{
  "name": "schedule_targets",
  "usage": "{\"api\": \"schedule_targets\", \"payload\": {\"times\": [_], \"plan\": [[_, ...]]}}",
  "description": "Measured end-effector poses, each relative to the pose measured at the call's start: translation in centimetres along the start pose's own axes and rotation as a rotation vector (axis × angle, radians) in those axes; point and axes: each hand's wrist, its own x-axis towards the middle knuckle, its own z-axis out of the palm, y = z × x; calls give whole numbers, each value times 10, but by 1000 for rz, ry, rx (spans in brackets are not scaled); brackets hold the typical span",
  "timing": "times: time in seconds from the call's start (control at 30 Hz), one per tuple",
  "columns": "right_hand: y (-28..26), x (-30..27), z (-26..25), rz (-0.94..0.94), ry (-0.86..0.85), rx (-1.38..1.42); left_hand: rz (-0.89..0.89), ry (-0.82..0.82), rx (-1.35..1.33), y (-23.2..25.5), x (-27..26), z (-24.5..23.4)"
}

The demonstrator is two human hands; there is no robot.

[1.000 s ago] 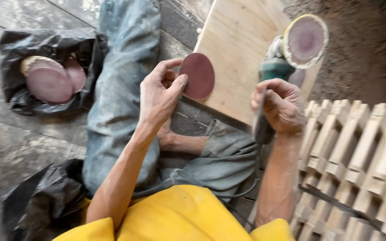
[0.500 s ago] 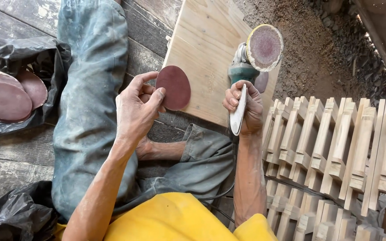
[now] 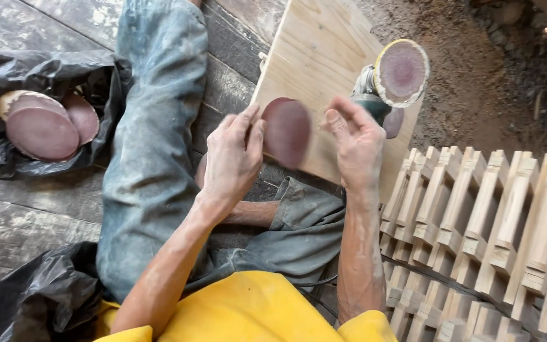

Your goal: A person selects a sanding disc, attaches it to an angle grinder, and sands a wooden board while sitting on the floor.

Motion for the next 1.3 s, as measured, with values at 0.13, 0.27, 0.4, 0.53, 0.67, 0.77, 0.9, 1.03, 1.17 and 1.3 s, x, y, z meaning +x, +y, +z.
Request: {"api": "schedule_targets", "payload": {"times": [0.13, 0.27, 0.4, 0.53, 0.67, 0.77, 0.9, 1.03, 1.17, 1.3], "plan": [[-14, -9, -34, -397, 321, -642, 21, 102, 222, -7, 3, -4], [1, 15, -101, -493, 456, -593, 60, 130, 286, -13, 4, -8], [-17, 53, -110, -562, 262, -893, 197, 162, 406, -4, 17, 27], [-44, 79, -105, -419, 36, -948, 211, -179, 82, 16, 57, 89], [-35, 83, -115, -287, 56, -591, 447, -412, 313, 15, 114, 154], [-17, 82, -119, -130, 114, -147, 731, -415, 414, 25, 119, 162], [7, 84, -118, -135, 134, 90, 854, -384, 508, 14, 120, 163], [30, 87, -113, -240, 80, 279, 862, -427, 481, 8, 119, 156], [40, 87, -106, -386, 136, 157, 898, -458, 516, 8, 118, 156], [58, 91, -106, -365, 198, 223, 827, -476, 364, 22, 140, 154]]}}
